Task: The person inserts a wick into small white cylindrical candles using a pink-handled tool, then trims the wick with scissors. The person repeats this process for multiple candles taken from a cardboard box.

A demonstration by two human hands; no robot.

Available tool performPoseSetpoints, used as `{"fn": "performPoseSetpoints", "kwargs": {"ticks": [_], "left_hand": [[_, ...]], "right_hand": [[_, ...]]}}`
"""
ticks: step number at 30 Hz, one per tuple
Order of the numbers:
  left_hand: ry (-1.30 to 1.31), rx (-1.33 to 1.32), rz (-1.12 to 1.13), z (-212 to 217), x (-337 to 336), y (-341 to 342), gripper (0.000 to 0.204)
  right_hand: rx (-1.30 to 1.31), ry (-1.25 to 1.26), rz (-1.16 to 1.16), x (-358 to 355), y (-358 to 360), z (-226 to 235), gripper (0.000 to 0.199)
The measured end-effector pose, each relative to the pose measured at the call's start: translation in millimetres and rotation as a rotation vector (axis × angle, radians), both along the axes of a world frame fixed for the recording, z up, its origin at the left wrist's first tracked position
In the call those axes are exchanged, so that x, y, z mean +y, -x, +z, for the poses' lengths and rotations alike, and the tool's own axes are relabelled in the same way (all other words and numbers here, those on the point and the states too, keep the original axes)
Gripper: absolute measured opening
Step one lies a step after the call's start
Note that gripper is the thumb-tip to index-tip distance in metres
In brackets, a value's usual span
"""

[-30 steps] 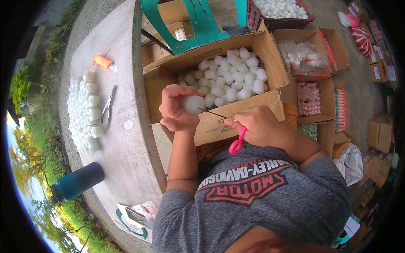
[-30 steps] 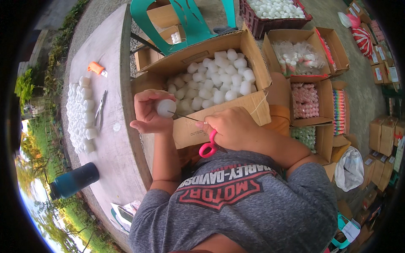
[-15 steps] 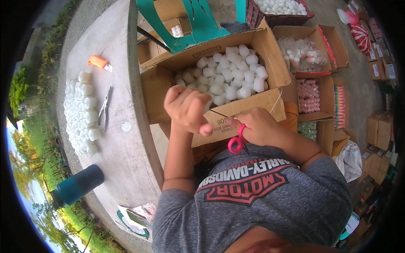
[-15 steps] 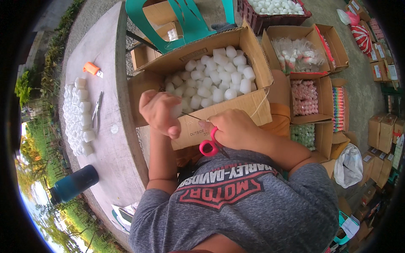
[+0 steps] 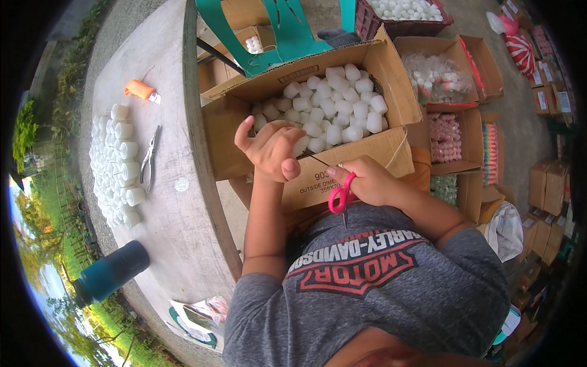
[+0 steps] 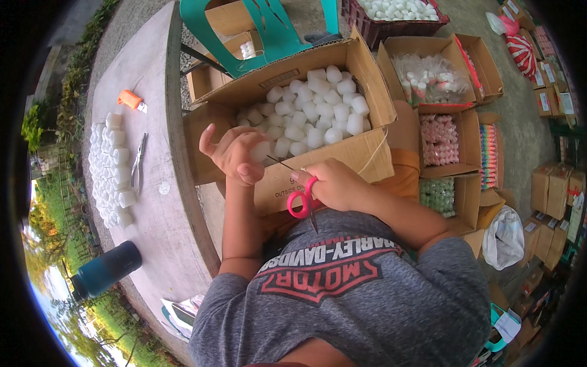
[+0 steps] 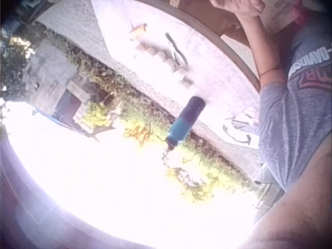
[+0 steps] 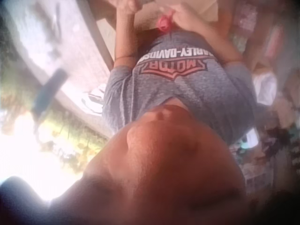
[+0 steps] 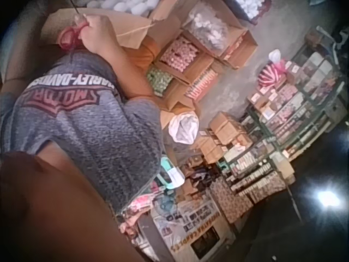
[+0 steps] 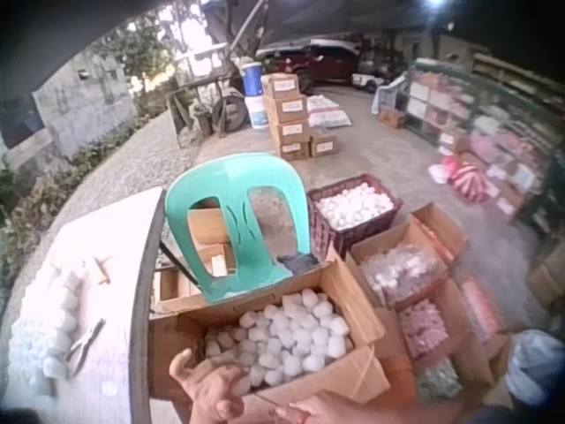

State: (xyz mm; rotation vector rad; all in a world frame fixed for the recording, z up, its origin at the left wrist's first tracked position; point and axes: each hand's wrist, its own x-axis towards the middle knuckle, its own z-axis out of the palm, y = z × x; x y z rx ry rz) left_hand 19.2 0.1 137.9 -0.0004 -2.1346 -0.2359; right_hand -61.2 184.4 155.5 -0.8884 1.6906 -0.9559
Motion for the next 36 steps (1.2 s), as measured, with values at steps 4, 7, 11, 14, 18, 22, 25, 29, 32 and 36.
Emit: {"fn": "performPoseSetpoints", "kwargs": {"ticks": [4, 7, 11, 14, 18, 22, 25, 29, 32, 36], "left_hand": [[-0.052, -0.083, 0.124, -13, -13, 0, 0.064], [-0.342, -0.079, 0.305, -40, -44, -15, 0.051], [-1.424, 0.186, -0.107, -35, -30, -12, 0.057], [-1.75, 0.191, -0.305, -21, -14, -9, 0.056], [-2.079, 0.075, -0.349, -11, 0, -10, 0.048], [-1.484, -0.193, -0.201, -1, 26, -14, 0.023], [-1.046, -0.389, -0.269, 13, 32, -19, 0.019], [-0.935, -0.446, -0.161, 22, 37, -17, 0.01], [-1.12, -0.443, -0.133, 14, 36, -18, 0.01], [-1.246, -0.549, -0.18, 12, 30, -21, 0.011]], "right_hand": [[-0.044, 0.022, -0.059, 5, -3, 3, 0.049], [-0.202, 0.106, -0.215, 16, 4, 2, 0.048], [-0.049, 0.216, -0.298, 5, 52, -10, 0.041], [0.712, 0.294, -0.276, -26, 59, -16, 0.03], [0.788, 0.078, -0.243, -35, 46, -6, 0.036], [0.627, 0.18, -0.009, -21, 29, 6, 0.039], [0.627, 0.18, 0.077, -13, 20, 12, 0.039], [0.679, 0.304, -0.023, -11, 17, 12, 0.033], [0.617, 0.39, -0.118, -12, 18, 17, 0.022], [0.584, 0.525, -0.187, -9, 19, 17, 0.013]]}}
